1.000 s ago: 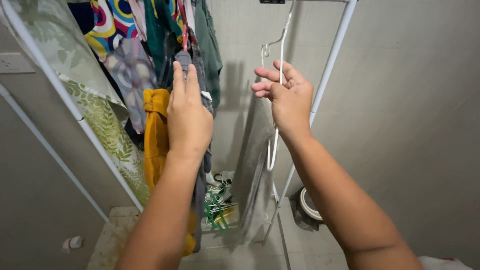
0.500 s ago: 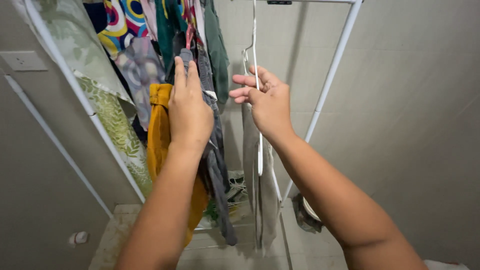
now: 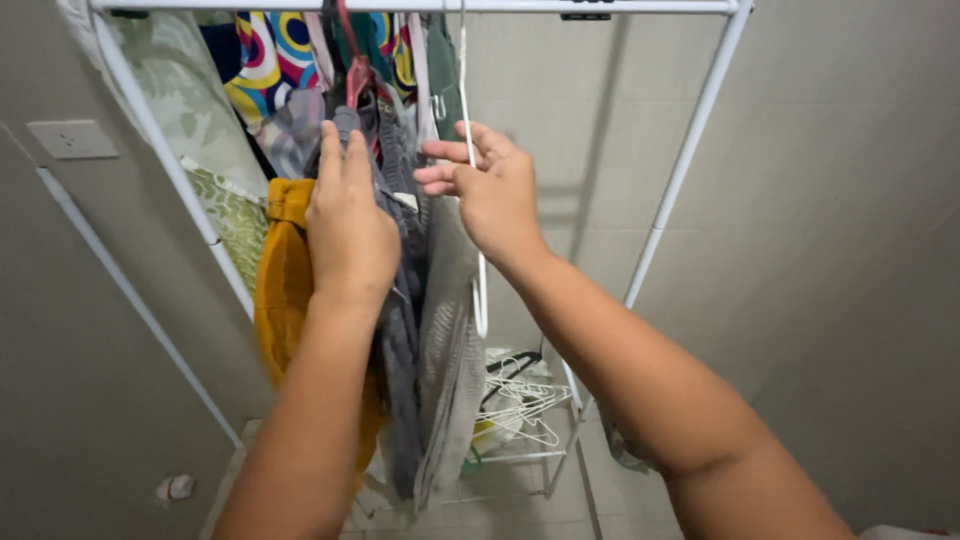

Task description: The person takes a folded white towel from a wall hook, unfolds it, and places it on a white hanger. They then hang the towel on a clothes rack. The person repeats this process with a second white towel.

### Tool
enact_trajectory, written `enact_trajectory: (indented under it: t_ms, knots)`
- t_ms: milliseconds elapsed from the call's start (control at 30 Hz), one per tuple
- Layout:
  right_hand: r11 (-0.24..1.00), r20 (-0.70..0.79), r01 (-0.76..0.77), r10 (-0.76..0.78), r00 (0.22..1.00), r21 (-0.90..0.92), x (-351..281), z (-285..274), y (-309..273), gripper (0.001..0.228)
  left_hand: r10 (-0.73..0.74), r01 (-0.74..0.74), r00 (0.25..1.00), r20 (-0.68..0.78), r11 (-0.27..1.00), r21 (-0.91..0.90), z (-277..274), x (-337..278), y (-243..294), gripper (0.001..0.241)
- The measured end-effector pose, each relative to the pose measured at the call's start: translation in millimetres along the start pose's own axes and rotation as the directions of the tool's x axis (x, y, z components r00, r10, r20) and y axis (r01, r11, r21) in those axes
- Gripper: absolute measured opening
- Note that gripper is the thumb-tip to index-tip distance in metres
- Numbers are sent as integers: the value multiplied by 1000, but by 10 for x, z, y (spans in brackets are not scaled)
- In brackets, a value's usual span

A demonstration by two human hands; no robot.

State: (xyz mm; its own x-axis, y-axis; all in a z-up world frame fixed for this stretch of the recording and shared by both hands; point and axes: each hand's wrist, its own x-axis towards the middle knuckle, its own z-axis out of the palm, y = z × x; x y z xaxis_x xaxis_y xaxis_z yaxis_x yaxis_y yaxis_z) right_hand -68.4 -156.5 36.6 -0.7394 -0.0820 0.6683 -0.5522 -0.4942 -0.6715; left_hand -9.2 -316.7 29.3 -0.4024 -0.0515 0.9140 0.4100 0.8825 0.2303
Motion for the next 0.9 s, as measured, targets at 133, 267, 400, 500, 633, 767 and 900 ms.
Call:
enact_trajectory:
  t_ms: [133,267,400,500,633,767,900]
  knots:
    - [998,-21,4,-5,1000,-56,148,149,167,55,-9,9,1000,5,1000,18,-121,21,-102,62]
    - [1000,-40,-21,22,999,3,217,192,418,52,0,-1,1000,8,998,67,-148,-13,-169,61]
    - [999,-33,-52,52,998,0,126,203,623,51,-33,26,998,50,990,138,-220,-43,-60,57]
    - [999,-21,-42,41,999,-13,40,227,695,46,-49,36,996,77,985,169,-271,-32,40,55]
    - [998,-48,-46,44,998,-44,39,225,665,47,-30,13,997,76,977,215,-179,-41,26,52]
    - [959,-63,-37,20,998,-282,40,170,604,56,37,-61,995,89,956,285,-142,-37,127,51]
    - [698,-52,16,-76,996,-716,-164,278,210,62,97,-136,986,138,944,302,-98,-67,219,53]
